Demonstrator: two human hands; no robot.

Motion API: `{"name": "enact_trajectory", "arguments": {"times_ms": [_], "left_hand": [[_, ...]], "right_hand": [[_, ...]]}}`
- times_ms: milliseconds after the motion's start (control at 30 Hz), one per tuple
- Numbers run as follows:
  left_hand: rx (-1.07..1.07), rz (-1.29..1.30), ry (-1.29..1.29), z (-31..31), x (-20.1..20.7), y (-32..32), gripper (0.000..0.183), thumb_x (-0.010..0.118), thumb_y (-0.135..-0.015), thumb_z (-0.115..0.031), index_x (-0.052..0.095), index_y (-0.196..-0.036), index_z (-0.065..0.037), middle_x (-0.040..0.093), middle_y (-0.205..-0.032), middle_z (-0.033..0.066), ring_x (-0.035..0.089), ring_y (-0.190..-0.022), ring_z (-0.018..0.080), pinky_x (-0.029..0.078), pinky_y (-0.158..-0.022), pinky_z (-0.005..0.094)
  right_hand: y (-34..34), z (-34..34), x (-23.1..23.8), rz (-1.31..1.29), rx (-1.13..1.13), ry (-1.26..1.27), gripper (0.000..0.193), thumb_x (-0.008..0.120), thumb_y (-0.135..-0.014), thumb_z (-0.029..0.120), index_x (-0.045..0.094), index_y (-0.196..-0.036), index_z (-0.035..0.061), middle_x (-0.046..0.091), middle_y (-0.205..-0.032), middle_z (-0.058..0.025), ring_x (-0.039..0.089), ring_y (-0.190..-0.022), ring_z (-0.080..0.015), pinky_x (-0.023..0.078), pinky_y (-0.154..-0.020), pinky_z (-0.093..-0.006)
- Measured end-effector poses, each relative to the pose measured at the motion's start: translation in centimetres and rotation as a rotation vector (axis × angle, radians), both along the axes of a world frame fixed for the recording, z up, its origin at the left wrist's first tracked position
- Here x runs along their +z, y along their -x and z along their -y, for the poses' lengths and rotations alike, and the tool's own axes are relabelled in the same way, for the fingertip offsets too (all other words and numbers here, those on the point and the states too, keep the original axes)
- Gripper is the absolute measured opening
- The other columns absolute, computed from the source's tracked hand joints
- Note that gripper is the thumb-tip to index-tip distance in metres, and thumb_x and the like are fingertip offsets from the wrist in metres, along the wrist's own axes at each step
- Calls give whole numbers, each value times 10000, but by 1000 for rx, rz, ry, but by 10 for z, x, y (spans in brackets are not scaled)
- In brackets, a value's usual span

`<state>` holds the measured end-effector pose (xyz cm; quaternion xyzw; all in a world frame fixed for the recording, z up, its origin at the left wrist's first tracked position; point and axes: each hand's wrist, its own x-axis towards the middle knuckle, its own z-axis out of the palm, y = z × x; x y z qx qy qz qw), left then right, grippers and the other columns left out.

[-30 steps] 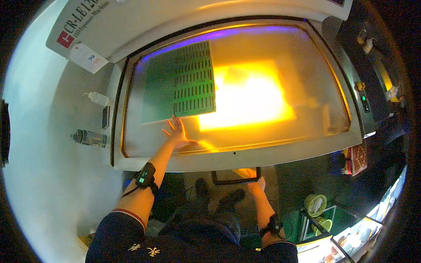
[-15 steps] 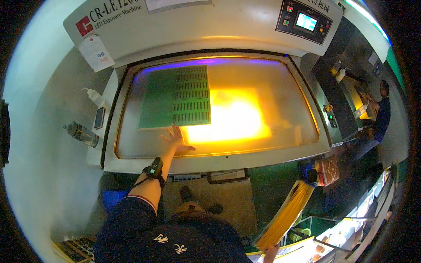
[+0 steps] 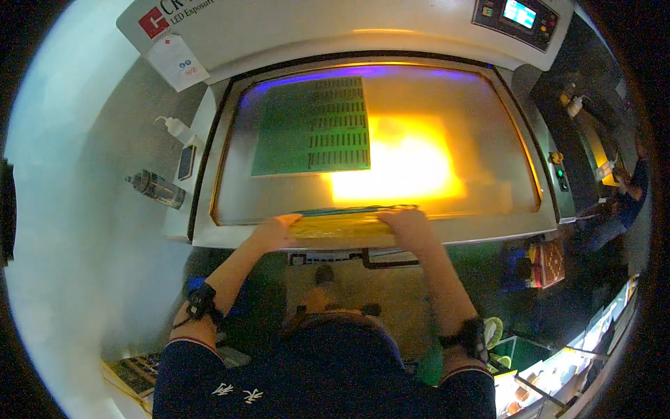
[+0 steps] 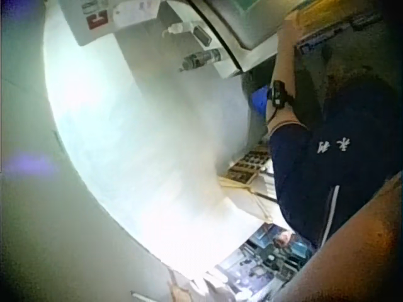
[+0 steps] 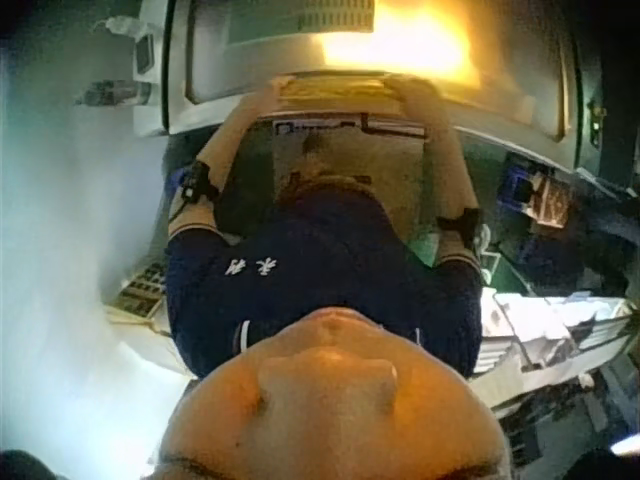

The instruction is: Operating an LED exposure machine to process circuit board components or templates.

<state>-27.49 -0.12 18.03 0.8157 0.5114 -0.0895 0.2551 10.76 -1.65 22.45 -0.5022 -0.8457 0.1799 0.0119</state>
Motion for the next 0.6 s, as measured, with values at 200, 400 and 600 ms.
{"name": "enact_trajectory", "arguments": {"times_ms": [200,400,600], "left_hand": [[-136,-313,-94,-27,-37,107,717,637,-809,-142,383,-1480,-141,466,-1463,146,514,-1228,467,404,-1064,525],[39,-86,-24,-258,-18,133,692,601,-767,19,459,-1429,-120,577,-1305,222,579,-1177,370,497,-969,475],[56,-215,-179,-485,-62,156,651,577,-781,10,493,-1392,-198,657,-1155,215,647,-1046,370,527,-915,482]], "right_hand": [[99,-37,-91,83,170,-116,586,599,-860,157,440,-1424,148,495,-1444,-108,520,-1277,-319,378,-1079,-545],[138,-262,-107,-158,-10,-86,542,595,-775,79,586,-1312,154,653,-1184,-184,645,-1060,-371,515,-915,-497],[173,-480,-91,114,-56,-78,683,537,-804,29,437,-1451,224,530,-1411,-94,556,-1223,-356,474,-1013,-489]]}}
